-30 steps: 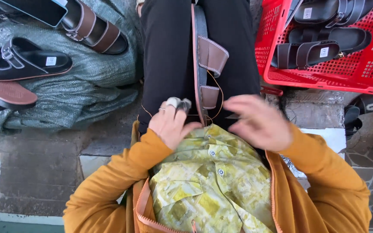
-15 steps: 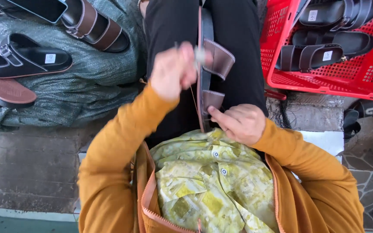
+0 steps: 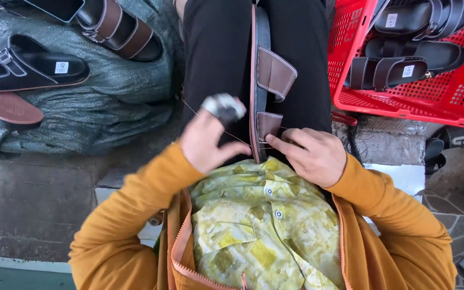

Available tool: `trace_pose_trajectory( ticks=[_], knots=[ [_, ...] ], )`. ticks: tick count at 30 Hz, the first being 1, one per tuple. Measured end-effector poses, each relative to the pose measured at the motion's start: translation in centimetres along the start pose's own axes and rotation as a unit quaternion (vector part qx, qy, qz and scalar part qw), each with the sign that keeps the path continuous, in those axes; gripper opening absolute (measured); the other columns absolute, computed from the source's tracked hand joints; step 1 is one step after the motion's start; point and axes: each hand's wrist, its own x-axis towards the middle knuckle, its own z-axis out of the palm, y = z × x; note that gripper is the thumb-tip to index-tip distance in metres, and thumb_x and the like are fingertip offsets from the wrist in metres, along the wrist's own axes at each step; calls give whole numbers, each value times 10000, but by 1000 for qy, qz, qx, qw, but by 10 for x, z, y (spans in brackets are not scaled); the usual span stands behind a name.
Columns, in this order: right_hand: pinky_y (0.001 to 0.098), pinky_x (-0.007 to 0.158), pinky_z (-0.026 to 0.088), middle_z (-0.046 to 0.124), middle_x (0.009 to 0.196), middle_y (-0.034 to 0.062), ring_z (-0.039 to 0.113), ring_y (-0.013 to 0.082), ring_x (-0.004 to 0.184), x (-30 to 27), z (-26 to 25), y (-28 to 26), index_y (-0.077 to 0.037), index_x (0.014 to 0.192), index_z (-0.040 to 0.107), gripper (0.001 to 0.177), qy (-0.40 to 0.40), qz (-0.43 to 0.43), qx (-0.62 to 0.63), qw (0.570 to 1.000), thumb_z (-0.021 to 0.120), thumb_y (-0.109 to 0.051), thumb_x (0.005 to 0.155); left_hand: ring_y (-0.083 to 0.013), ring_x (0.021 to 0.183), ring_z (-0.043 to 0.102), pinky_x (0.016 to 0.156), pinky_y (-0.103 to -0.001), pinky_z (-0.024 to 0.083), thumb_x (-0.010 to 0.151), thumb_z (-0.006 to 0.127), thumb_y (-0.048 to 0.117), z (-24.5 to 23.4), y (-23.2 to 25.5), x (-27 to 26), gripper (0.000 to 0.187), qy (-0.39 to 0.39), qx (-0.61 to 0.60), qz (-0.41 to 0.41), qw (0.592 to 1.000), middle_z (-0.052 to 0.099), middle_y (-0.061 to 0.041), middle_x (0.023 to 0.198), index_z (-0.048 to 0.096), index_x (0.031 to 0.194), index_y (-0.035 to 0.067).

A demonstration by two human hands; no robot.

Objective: Hand-sewing the straps of a sandal to the sole using a needle and thread.

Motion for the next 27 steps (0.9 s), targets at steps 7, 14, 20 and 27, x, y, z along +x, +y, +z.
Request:
trace_pose_trajectory(
  ticks=[7, 14, 20, 27],
  knots=[
    [339, 525, 491, 503, 865, 63, 528, 221, 613, -8, 14, 4, -122, 1131, 609, 309, -1, -51, -92, 994, 383, -149, 923, -333, 1023, 645, 891, -408, 544, 695, 810, 449, 51, -2, -23, 652, 70, -103, -37, 992, 572, -129, 1095, 614, 1205, 94],
    [358, 497, 500, 511, 798, 67, 585, 265, 610, -16, 47, 4, -46, 970, 617, 196, 45, -11, 26, 999, 450, -145, 941, -347, 887, 621, 648, -383, 572, 772, 743, 444, 45, 3, -31, 483, 91, 44, 59, 993, 496, -165, 975, 594, 925, 12],
    [374, 550, 547, 617, 868, 106, 662, 301, 672, -26, 46, -5, -50, 1134, 621, 301, 54, 91, 76, 991, 678, -147, 855, -281, 856, 696, 370, -202, 477, 964, 519, 66, 29, 37, -42, 145, -34, -598, -186, 779, 537, -159, 1032, 577, 1051, -34],
    [367, 548, 527, 641, 845, 115, 644, 280, 642, -15, 8, -1, -86, 1108, 685, 231, 60, 30, 53, 996, 596, -118, 897, -102, 548, 627, 399, -155, 476, 738, 729, 16, 79, 6, -50, 304, 20, -406, -325, 854, 637, -81, 732, 580, 1004, 23]
  ],
)
